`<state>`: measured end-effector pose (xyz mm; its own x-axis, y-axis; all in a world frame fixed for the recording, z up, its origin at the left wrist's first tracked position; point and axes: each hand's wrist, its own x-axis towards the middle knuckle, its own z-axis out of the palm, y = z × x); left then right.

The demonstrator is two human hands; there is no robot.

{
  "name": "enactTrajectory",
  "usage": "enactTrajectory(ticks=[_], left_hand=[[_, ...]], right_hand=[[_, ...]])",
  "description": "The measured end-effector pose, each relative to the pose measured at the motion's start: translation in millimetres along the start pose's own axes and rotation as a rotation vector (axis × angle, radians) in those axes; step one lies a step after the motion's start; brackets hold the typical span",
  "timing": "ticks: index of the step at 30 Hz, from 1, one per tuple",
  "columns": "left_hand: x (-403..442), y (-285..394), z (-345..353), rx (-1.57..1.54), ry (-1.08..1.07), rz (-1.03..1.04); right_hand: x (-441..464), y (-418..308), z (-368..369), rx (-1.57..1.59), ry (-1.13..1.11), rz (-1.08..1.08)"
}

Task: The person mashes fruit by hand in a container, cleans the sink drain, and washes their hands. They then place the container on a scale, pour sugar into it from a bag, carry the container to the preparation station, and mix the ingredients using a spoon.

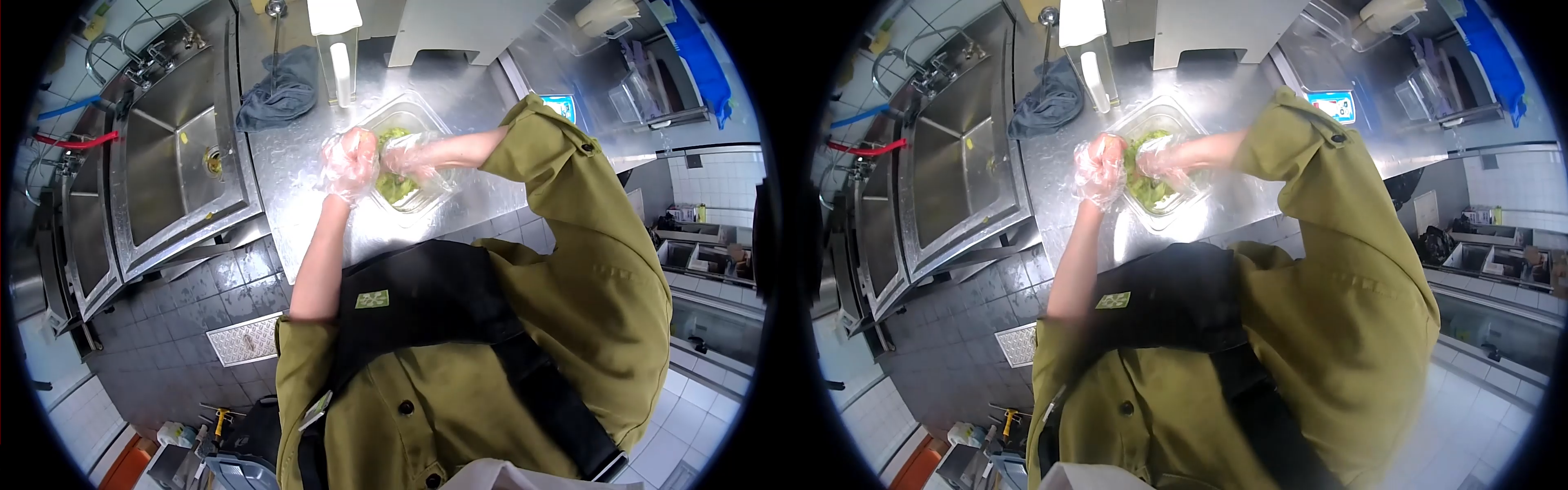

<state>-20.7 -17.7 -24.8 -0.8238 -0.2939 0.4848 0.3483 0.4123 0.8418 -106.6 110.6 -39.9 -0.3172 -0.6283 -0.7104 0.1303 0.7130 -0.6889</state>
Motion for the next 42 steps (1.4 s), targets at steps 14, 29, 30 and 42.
enactTrajectory(ticks=[14, 29, 30, 42], left_hand=[[-5, -3, 8, 0.086, 0.094, -0.04], [-8, -7, 3, -0.25, 0.091, -0.171], [-5, -9, 1, -0.289, 0.073, -0.217], [-8, -16, 3, -0.247, 0.106, -0.241]], right_hand=[[-10, -9, -22, -1.374, -0.5, -0.53], [-6, -7, 5, -0.058, 0.221, -0.067], [-17, -16, -2, -0.156, 0.272, -0.098], [-9, -34, -13, -0.1, -0.111, -0.043]])
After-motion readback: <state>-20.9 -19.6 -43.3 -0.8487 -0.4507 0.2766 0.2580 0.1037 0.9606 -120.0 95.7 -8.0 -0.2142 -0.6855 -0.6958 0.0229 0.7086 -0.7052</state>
